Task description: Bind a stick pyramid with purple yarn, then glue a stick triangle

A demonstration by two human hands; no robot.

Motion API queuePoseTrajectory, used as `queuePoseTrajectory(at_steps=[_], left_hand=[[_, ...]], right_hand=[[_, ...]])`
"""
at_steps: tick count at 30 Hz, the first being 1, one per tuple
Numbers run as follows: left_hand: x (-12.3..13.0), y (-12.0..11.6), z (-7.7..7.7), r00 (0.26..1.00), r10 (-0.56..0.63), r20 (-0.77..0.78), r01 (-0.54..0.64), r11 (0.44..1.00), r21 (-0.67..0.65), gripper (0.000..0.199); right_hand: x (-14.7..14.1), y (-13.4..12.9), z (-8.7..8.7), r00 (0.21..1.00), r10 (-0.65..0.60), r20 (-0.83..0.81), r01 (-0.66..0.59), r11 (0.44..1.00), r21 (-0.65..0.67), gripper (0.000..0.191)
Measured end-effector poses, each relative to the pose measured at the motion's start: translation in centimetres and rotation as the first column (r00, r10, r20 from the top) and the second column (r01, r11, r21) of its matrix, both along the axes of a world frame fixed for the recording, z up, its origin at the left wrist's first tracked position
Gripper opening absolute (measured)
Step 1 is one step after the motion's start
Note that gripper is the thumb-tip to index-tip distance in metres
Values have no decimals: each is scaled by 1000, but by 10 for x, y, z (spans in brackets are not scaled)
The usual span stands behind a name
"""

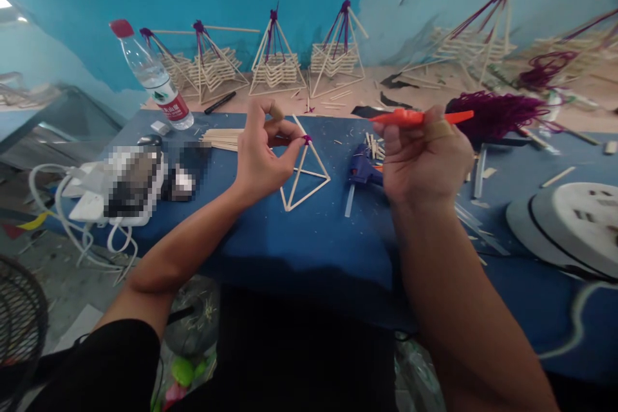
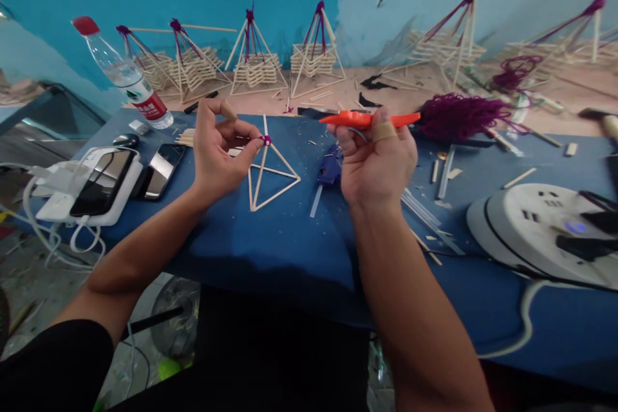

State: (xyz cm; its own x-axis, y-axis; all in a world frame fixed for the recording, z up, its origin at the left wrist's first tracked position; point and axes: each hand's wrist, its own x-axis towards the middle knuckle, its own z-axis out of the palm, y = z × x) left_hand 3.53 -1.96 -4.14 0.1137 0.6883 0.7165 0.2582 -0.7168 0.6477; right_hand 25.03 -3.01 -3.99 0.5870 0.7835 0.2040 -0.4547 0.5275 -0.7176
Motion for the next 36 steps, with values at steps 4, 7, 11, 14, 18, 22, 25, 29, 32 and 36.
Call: queuePoseTrajectory(at_steps=[4, 7, 11, 14, 18, 22, 25, 29, 32, 36], left_hand=[[1, 1, -1, 997, -54, 60, 52, 998, 44, 47], [2, 2, -3, 994, -74, 80, 69, 996, 59, 49], [0, 4, -4, 993, -88, 77, 83, 995, 62, 55], [-1, 6, -4, 992, -98, 85, 94, 994, 50, 58], [-4, 8, -3, 989, -115, 95, 113, 993, 24, 60], [-7, 8, 3, 982, -134, 131, 132, 991, 20, 56], [-7, 5, 8, 970, -171, 175, 170, 985, 21, 53], [-5, 0, 14, 954, -186, 236, 201, 979, -45, 49], [-4, 1, 14, 952, -158, 264, 177, 983, -50, 48], [-4, 8, 10, 952, -158, 263, 157, 987, 25, 50]], right_hand=[[-8, -3, 2, 999, -44, 29, 40, 992, 118, 26], [-11, -4, -1, 994, -34, 106, 17, 988, 155, 29], [-9, -3, -8, 981, -5, 193, -24, 989, 148, 31], [-7, -2, -12, 976, 17, 218, -48, 990, 135, 31], [-6, -1, -13, 977, 20, 214, -47, 992, 120, 32], [-8, -2, -10, 982, -8, 187, -15, 992, 124, 35], [-9, -2, -8, 986, -18, 168, -7, 990, 143, 36], [-11, -4, -7, 975, -2, 221, -40, 982, 186, 34], [-12, -6, -7, 957, 37, 286, -93, 979, 184, 36], [-14, -8, -10, 944, 68, 324, -136, 972, 191, 40]])
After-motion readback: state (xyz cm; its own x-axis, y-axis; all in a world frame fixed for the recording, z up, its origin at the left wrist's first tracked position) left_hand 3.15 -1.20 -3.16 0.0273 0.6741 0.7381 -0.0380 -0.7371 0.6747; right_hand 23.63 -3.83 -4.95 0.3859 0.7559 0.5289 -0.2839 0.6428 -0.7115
